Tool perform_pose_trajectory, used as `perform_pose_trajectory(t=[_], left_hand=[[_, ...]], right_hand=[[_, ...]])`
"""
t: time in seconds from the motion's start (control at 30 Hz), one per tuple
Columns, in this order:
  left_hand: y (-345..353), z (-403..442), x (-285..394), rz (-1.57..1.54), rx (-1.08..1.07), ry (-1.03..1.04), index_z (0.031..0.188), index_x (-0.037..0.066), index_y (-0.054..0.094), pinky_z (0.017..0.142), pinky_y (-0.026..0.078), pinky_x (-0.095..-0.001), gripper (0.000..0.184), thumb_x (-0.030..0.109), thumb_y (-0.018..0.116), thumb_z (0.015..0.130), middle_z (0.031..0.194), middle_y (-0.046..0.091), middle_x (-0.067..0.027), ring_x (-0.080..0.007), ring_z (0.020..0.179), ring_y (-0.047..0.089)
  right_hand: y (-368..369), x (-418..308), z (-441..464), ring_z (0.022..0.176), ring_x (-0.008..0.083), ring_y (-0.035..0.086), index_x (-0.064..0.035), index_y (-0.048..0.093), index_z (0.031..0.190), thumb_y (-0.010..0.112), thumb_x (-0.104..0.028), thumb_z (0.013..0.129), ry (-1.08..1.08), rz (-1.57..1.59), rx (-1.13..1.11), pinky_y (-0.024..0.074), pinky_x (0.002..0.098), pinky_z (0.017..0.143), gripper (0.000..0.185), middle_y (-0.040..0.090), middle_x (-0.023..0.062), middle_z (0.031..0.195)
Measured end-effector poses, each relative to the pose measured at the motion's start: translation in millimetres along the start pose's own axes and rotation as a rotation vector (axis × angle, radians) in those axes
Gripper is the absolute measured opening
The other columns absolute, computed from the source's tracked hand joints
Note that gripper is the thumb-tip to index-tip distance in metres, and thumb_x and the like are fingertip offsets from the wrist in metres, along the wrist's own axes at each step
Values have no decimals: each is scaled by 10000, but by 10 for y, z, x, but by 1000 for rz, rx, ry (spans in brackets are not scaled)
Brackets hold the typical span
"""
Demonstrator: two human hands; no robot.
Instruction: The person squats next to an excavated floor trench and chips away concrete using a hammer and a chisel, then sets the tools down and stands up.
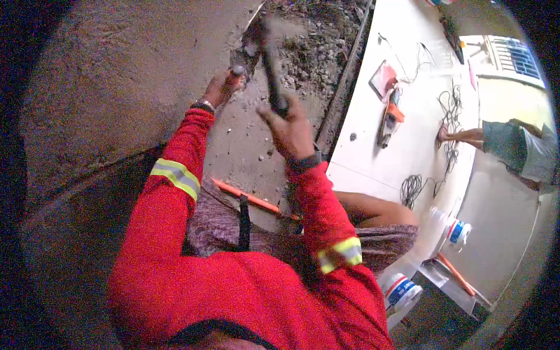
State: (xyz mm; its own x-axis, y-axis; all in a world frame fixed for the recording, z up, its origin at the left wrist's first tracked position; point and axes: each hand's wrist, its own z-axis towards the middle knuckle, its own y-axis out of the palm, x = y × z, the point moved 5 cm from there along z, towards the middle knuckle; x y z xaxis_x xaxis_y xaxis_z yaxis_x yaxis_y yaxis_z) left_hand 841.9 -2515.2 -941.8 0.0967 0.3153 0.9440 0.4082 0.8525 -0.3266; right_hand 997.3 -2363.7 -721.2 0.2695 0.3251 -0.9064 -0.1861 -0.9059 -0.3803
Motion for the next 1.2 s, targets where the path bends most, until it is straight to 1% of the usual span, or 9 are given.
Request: perform_pose_trajectory(t=[0.17,0.27,0.33,0.5,0.67,0.73,0.87,1.0,1.2], left_hand=[[12,-59,94,45,-3,17,1127,95,594,787,478,-333,448,255,757,741,953,661,-120,-200,845,622],[85,-62,-137,21,-48,-61,1123,90,596,787,479,-336,448,267,758,744,957,670,-121,-197,853,629],[-60,97,-99,44,-29,-57,1111,82,600,786,480,-336,443,276,760,746,955,675,-116,-189,859,631],[40,-95,-9,30,7,-5,1061,65,616,777,475,-333,392,276,750,759,911,670,-84,-162,828,606],[104,-42,-183,-105,1,-1,1079,66,609,794,467,-322,401,261,740,755,911,658,-75,-144,844,585],[111,-206,-134,16,-15,-69,1096,70,605,795,467,-323,416,266,741,755,914,660,-77,-145,844,589],[16,-165,-13,-32,22,-11,1105,80,604,795,468,-322,427,273,748,753,923,667,-70,-144,844,596],[24,-151,-32,-3,27,24,1025,67,616,778,470,-315,371,255,765,742,891,656,-43,-124,822,581],[18,-144,-39,24,-7,-81,993,69,627,761,467,-312,341,246,766,737,877,648,-42,-124,803,566]], right_hand=[[-126,-477,46,461,32,409,-107,509,1092,570,-3,883,-263,343,285,306,197,372,241,482,-39,639],[309,1249,105,848,266,629,-16,531,1132,728,-282,788,32,-390,-100,480,342,783,478,647,139,892],[288,833,-104,973,317,626,4,507,1173,727,-351,768,161,-283,-133,466,367,854,582,642,211,999],[12,-135,30,738,110,538,-58,536,1082,735,-140,784,-40,219,121,447,254,663,368,573,13,828],[238,546,33,634,144,548,-72,540,1051,721,-116,792,-412,-101,230,461,284,578,319,539,11,729],[327,1090,-31,768,222,582,-25,524,1122,740,-248,774,266,-282,-209,471,328,710,467,587,104,819],[92,400,-10,757,218,567,-20,517,1121,733,-283,768,311,-103,-115,465,320,709,491,582,114,818],[-20,-287,46,723,149,509,-27,528,1086,749,-190,769,-217,71,189,450,283,666,419,581,71,822],[382,1014,-42,866,398,630,-22,517,1130,709,-343,783,169,-443,-142,485,411,766,510,653,218,916]])
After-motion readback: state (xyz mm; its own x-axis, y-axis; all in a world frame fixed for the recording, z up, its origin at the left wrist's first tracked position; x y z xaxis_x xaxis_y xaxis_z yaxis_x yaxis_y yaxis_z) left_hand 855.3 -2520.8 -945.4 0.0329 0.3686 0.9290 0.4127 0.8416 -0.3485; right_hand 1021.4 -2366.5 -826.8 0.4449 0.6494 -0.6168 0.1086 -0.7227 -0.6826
